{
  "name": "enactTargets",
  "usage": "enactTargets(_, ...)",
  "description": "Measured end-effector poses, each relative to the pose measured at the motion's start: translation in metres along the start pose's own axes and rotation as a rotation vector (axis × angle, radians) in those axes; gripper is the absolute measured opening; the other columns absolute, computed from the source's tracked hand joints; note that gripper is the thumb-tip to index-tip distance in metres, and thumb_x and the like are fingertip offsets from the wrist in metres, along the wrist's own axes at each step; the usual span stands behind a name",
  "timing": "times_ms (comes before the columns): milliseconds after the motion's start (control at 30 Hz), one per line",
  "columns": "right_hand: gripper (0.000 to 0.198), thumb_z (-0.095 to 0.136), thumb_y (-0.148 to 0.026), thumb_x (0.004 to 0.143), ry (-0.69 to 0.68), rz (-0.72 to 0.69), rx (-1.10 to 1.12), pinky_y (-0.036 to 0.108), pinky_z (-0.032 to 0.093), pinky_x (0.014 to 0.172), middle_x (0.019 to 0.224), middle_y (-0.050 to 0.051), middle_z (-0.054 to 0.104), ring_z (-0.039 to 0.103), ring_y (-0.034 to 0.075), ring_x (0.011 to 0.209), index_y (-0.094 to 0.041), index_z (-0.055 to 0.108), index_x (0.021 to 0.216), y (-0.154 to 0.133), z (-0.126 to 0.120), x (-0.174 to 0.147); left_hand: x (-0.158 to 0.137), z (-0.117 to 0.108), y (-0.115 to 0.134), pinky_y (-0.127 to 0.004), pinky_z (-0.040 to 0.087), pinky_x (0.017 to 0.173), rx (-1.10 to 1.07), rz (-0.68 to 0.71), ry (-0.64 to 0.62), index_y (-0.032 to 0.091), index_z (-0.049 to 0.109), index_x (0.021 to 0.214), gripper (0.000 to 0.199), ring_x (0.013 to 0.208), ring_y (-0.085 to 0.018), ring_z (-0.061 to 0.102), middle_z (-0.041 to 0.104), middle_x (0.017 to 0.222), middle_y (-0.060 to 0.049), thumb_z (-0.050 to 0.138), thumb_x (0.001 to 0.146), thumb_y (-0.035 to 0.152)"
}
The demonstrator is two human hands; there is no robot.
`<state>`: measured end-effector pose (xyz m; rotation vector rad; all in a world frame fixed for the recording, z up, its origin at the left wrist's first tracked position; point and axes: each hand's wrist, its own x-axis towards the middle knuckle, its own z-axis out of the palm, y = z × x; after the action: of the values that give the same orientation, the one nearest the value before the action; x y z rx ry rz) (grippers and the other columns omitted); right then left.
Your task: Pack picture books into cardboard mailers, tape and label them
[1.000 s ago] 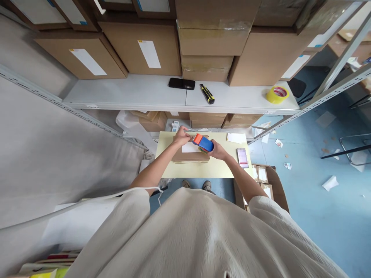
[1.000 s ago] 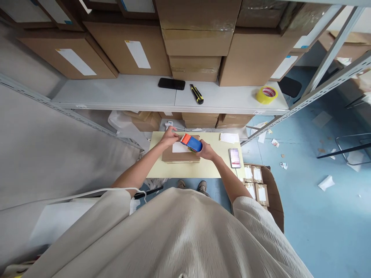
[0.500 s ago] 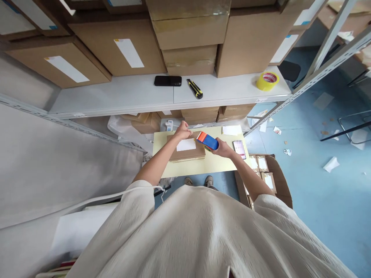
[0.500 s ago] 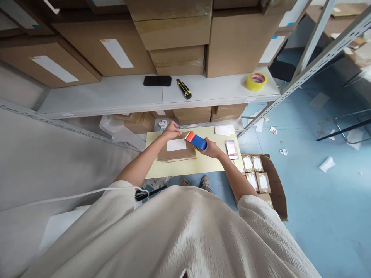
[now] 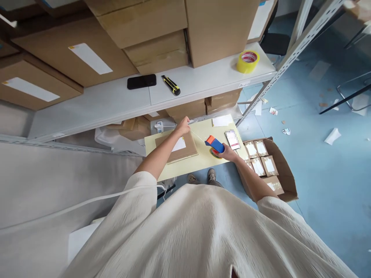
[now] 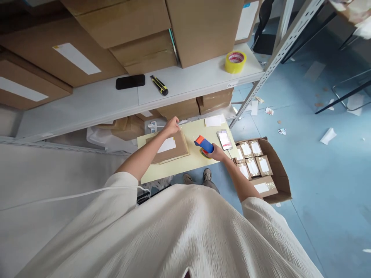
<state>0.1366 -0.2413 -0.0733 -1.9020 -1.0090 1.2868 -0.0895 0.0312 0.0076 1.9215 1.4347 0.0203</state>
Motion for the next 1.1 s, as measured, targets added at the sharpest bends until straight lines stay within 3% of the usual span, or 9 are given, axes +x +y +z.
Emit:
enactTargets(200, 0.055, 0.099, -0.053, 0.071, -0.034, 0.097, 0.019, 0.034, 0.053, 0.066, 0.09, 0.005, 0.077, 0.071, 0.025, 0.082, -0.026, 0.061, 0.099, 0.018, 0.017, -0.008, 0.019, 0.025, 0.02, -0.044, 0.046, 0.115, 0.106, 0.087, -0.129, 0.023, 0.065, 0.118, 0.057, 0.129, -0.038, 0.07, 0.076, 0.117, -0.014, 0.082, 0.072, -0.006)
enactTargets(300, 0.051, 0.098, -0.049, 0.072, -0.045, 0.13, 0.02, 0.033, 0.052, 0.068, 0.09, 0.004, 0.077, 0.071, 0.024, 0.082, -0.026, 0.061, 0.098, 0.025, 0.024, -0.012, 0.029, 0.039, 0.026, -0.049, 0.042, 0.122, 0.161, 0.1, -0.216, 0.022, 0.064, 0.115, 0.06, 0.14, -0.044, 0.065, 0.076, 0.119, -0.017, 0.084, 0.068, -0.009)
enactTargets(433, 0.051, 0.097, -0.049, 0.07, -0.076, 0.163, 0.052, 0.032, 0.051, 0.07, 0.094, 0.004, 0.076, 0.07, 0.023, 0.084, -0.026, 0.061, 0.099, 0.038, 0.034, -0.014, 0.041, 0.057, 0.029, -0.048, 0.045, 0.123, 0.189, 0.076, -0.291, 0.023, 0.062, 0.102, 0.054, 0.139, -0.044, 0.066, 0.074, 0.108, -0.015, 0.089, 0.065, -0.005)
enactTargets(633, 0.056, 0.099, -0.052, 0.067, -0.131, 0.203, 0.085, 0.031, 0.048, 0.066, 0.09, 0.003, 0.076, 0.069, 0.022, 0.081, -0.026, 0.061, 0.099, 0.055, 0.051, -0.017, 0.046, 0.08, 0.02, -0.053, 0.049, 0.12, 0.203, 0.072, -0.355, 0.025, 0.061, 0.093, 0.046, 0.136, -0.046, 0.067, 0.072, 0.1, -0.015, 0.1, 0.069, 0.017)
enactTargets(833, 0.054, 0.098, -0.051, 0.07, -0.136, 0.216, 0.121, 0.032, 0.048, 0.066, 0.088, 0.002, 0.075, 0.069, 0.022, 0.081, -0.027, 0.06, 0.098, 0.06, 0.065, -0.025, 0.042, 0.095, 0.013, -0.058, 0.041, 0.125, 0.294, 0.083, -0.435, 0.023, 0.062, 0.085, 0.038, 0.135, -0.045, 0.067, 0.073, 0.103, -0.016, 0.096, 0.072, 0.011)
enactTargets(967, 0.052, 0.098, -0.047, 0.069, -0.132, 0.213, 0.118, 0.031, 0.049, 0.067, 0.087, 0.001, 0.073, 0.068, 0.022, 0.082, -0.027, 0.06, 0.098, 0.061, 0.067, -0.027, 0.042, 0.096, 0.006, -0.059, 0.036, 0.127, 0.447, 0.181, -0.475, 0.021, 0.069, 0.088, 0.03, 0.135, -0.044, 0.068, 0.076, 0.105, -0.017, 0.093, 0.075, 0.01)
enactTargets(1100, 0.051, 0.095, -0.047, 0.071, -0.148, 0.242, 0.101, 0.029, 0.047, 0.065, 0.086, -0.001, 0.071, 0.066, 0.02, 0.081, -0.026, 0.059, 0.1, 0.063, 0.065, -0.025, 0.044, 0.095, 0.001, -0.062, 0.03, 0.129, 0.782, 0.411, -0.483, 0.021, 0.079, 0.106, 0.025, 0.135, -0.041, 0.067, 0.081, 0.117, -0.02, 0.086, 0.082, 0.02)
